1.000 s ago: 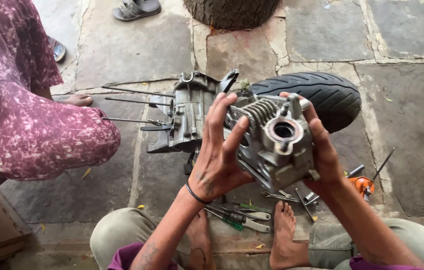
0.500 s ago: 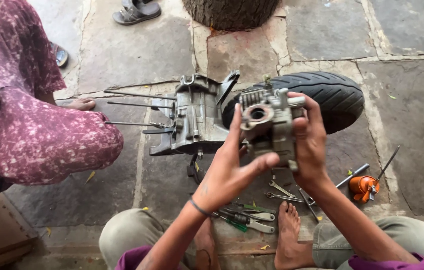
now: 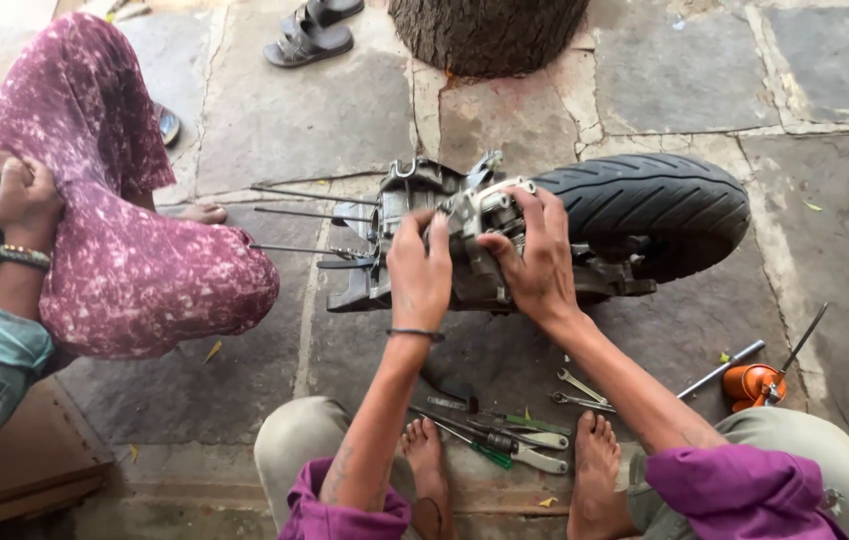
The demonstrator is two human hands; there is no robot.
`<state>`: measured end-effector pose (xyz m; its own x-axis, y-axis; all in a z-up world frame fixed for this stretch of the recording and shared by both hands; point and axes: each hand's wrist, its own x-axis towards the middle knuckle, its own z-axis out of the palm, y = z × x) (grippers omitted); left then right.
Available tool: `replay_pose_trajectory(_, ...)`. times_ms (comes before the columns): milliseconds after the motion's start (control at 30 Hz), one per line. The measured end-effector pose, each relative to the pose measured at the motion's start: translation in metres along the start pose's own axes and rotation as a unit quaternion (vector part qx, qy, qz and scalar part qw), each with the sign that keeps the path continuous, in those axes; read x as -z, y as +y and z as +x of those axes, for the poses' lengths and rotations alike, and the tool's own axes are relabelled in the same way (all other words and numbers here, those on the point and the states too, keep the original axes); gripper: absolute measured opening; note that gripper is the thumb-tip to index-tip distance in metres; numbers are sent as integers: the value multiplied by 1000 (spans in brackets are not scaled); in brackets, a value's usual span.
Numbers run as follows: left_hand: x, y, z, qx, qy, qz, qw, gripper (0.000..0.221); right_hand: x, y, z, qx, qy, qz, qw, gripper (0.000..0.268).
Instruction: Repairing and assembling parts of a motorcycle engine block.
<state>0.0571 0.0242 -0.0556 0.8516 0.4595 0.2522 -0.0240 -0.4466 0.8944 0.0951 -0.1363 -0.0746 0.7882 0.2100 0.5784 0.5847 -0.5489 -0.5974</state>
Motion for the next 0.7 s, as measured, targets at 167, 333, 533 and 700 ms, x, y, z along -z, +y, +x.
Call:
replay_pose_trajectory(167, 9, 15, -17, -165, -8, 183, 969, 31, -5, 3, 6, -17, -36, -52, 998, 73)
replay_pose_trajectory(333, 11, 9, -14, -163, -107, 223, 955, 42, -8, -13, 17, -25, -46, -136, 989, 66)
replay_pose_trajectory(533, 26, 29, -13, -211, -148, 217, 941, 74, 24, 21, 35, -57, -113, -10, 992, 39)
replay_pose_trajectory(700, 41, 46, 32, -208, -268, 291, 895, 21, 92, 9, 65, -80, -238, -93, 963, 27)
